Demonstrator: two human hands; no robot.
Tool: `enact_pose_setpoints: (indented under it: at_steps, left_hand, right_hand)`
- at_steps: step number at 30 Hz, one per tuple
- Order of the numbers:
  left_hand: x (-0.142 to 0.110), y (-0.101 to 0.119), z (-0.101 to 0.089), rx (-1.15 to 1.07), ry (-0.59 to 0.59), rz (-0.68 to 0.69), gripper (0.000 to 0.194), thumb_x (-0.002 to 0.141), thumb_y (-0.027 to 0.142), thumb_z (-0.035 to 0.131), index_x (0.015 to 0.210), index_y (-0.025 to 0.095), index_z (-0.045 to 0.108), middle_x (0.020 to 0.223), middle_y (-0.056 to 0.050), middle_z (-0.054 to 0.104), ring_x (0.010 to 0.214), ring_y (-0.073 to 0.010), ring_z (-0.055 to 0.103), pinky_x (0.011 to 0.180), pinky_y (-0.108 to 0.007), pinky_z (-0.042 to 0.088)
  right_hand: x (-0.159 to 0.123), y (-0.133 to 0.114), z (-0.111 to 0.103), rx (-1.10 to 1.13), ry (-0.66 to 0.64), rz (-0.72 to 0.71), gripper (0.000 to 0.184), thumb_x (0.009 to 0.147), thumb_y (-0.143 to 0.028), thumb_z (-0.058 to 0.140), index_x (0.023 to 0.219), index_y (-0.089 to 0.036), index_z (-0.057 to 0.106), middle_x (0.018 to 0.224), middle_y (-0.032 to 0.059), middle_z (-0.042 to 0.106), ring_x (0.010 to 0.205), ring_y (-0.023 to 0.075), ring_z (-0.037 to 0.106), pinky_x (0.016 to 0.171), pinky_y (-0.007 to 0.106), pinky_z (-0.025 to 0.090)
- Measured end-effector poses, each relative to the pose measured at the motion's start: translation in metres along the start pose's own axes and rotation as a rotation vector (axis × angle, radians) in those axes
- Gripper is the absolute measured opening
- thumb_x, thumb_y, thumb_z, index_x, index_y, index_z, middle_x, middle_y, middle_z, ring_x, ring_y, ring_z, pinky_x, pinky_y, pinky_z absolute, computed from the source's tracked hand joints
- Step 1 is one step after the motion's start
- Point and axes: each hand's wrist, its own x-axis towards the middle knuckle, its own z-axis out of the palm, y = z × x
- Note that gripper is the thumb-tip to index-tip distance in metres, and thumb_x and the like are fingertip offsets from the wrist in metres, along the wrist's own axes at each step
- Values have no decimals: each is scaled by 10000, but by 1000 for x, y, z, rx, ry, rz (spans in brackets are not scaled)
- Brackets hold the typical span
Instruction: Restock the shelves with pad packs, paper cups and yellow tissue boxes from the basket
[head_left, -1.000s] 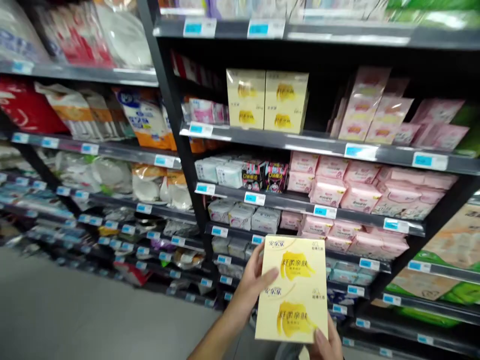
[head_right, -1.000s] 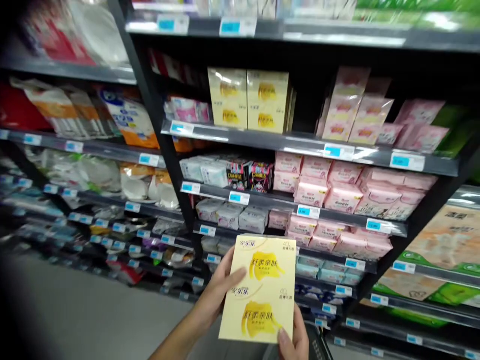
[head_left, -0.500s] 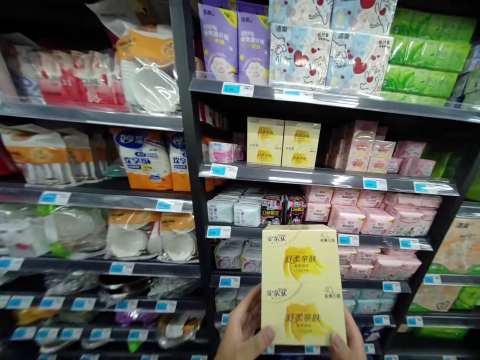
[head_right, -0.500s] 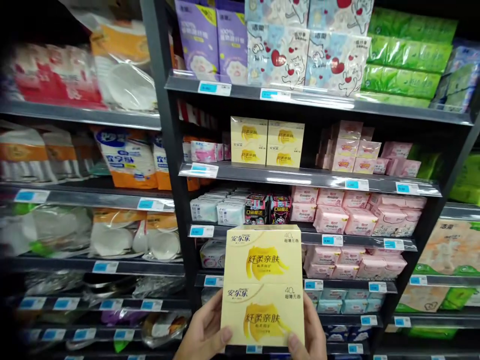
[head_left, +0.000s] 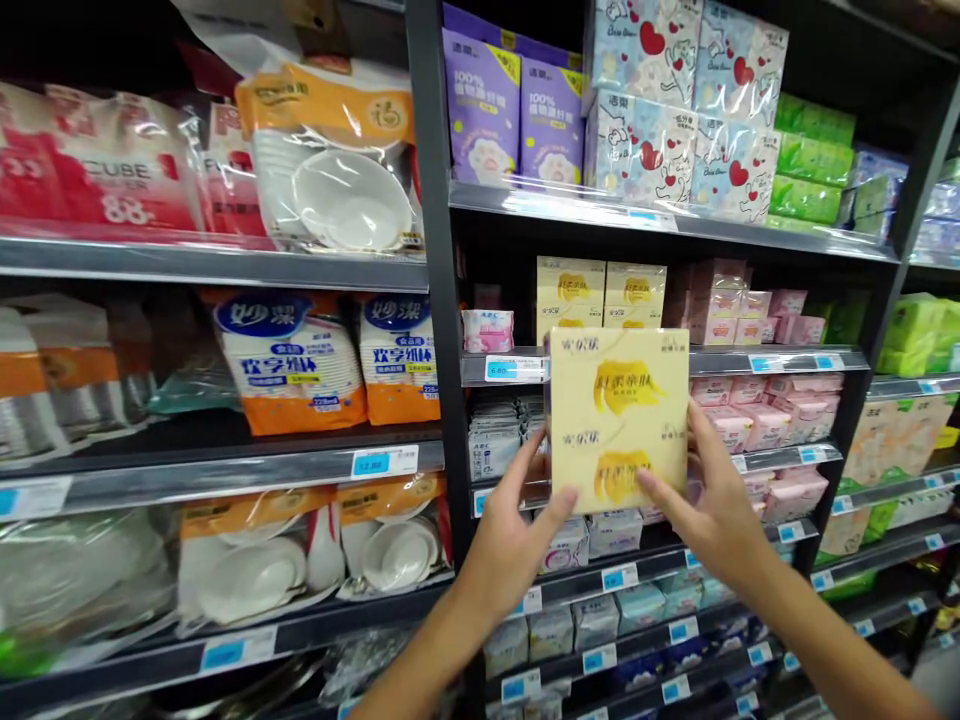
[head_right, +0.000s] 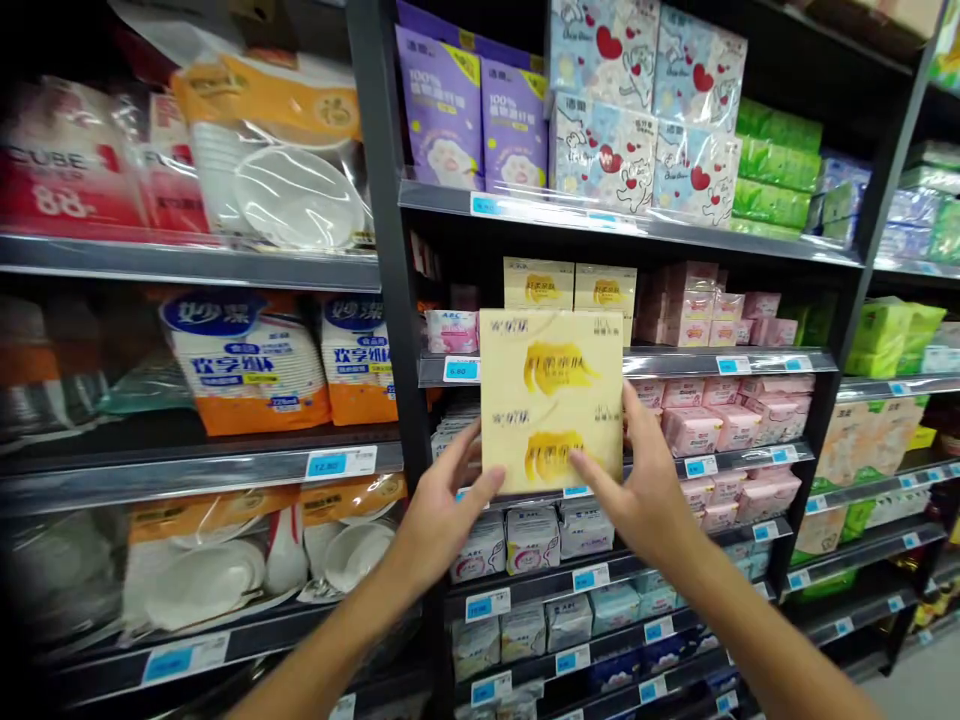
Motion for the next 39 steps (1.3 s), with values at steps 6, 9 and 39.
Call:
enact_pose_setpoints:
  at_steps: [6, 9, 39]
  left_hand:
    - [102, 50, -18, 391, -75, 315, 618, 982, 520, 526, 1495, 179, 483, 1383, -132, 661, 1205, -296, 651, 1064, -454, 500]
    - [138, 63, -21, 575, -42, 364, 600, 991, 541, 473, 1438, 145, 533, 1251, -158, 722, 1137, -327, 673, 1009, -480, 507]
    - [222, 50, -14, 1115, -60, 66, 659, 979, 509, 411, 1438, 37, 426, 1369, -286, 624, 1257, -410, 621, 974, -481, 500]
  right_hand:
    - [110, -23, -7, 51, 13, -31, 745, 816, -430, 754, 1487, -273, 471, 1501, 117, 559, 1225, 372, 633, 1017, 609, 590]
    - [150, -17, -2, 100, -13, -18, 648, 783, -448, 774, 1360, -237, 569, 1418, 122, 633, 1207, 354, 649, 1025, 587, 586]
    - [236, 68, 47, -68, -20, -18, 629, 818, -432, 723, 1334, -167, 481, 1400, 192, 628, 1229, 316, 651, 1055, 509, 549]
